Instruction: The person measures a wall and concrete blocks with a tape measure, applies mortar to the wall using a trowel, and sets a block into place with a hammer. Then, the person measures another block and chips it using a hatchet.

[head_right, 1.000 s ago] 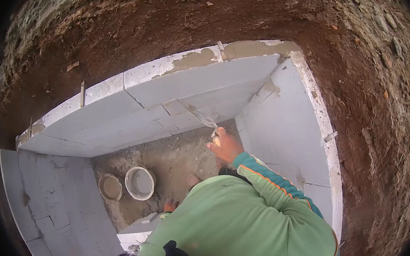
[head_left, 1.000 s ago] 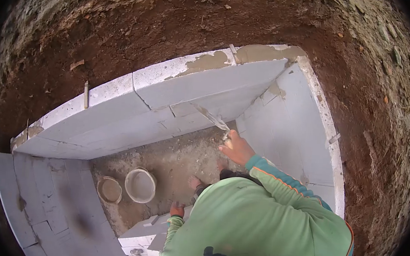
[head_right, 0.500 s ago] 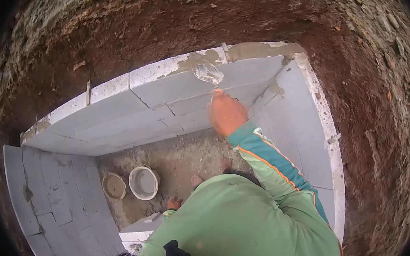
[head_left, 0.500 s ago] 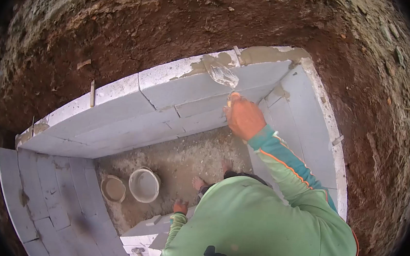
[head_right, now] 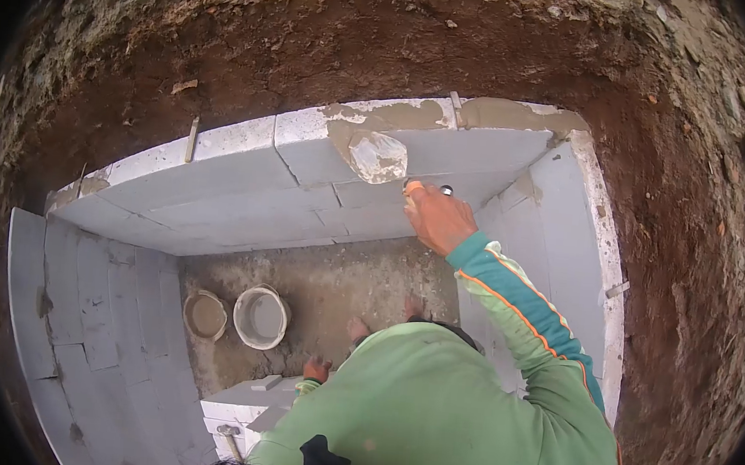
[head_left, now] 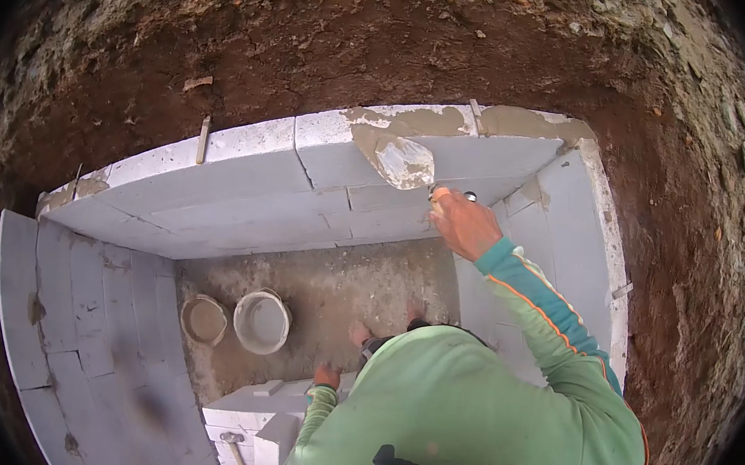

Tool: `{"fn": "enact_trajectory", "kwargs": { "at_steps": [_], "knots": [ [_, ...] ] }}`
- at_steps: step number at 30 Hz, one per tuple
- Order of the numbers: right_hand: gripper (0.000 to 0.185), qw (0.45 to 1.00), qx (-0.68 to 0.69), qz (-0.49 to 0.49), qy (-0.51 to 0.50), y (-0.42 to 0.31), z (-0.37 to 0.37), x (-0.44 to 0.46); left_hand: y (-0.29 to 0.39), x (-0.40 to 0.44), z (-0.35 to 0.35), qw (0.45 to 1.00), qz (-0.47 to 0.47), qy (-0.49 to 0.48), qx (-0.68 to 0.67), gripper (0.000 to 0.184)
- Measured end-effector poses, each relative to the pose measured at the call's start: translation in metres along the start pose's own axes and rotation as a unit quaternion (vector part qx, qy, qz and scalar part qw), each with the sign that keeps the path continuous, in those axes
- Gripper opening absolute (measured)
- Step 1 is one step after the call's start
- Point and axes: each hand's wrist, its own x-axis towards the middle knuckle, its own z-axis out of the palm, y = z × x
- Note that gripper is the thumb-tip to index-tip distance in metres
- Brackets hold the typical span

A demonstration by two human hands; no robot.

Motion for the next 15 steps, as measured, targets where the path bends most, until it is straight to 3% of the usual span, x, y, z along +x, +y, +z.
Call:
{"fn": "enact_trajectory", "kwargs": {
  "at_steps": [2, 3, 5, 6, 8, 11, 15],
  "knots": [
    [0.034, 1.0, -0.008, -0.005, -0.007, 0.0, -0.014, -0.021, 0.002, 0.001, 0.003, 1.0, -0.001, -0.004, 0.01, 0.064],
    [0.034, 0.995, 0.088, 0.018, -0.047, -0.003, -0.025, -0.023, -0.001, 0.002, 0.003, 1.0, -0.004, -0.007, 0.017, 0.064],
    [0.036, 0.95, 0.278, 0.067, -0.126, -0.011, -0.044, -0.025, -0.034, 0.025, 0.029, 0.993, 0.082, 0.041, 0.074, 0.058],
    [0.038, 0.896, 0.405, 0.092, -0.154, -0.014, -0.044, -0.021, -0.044, 0.031, 0.036, 0.985, 0.126, 0.063, 0.103, 0.055],
    [0.041, 0.735, 0.632, 0.137, -0.203, -0.024, -0.043, 0.005, -0.02, 0.019, 0.023, 0.995, 0.07, 0.07, -0.001, 0.056],
    [0.037, 0.661, 0.679, 0.178, -0.266, -0.035, -0.04, 0.062, 0.017, 0.01, -0.005, 0.995, 0.026, 0.07, -0.067, 0.056],
    [0.039, 0.702, 0.594, 0.237, -0.314, -0.024, -0.043, 0.104, 0.03, 0.0, -0.019, 0.992, -0.018, 0.08, -0.1, 0.055]
  ]
}}
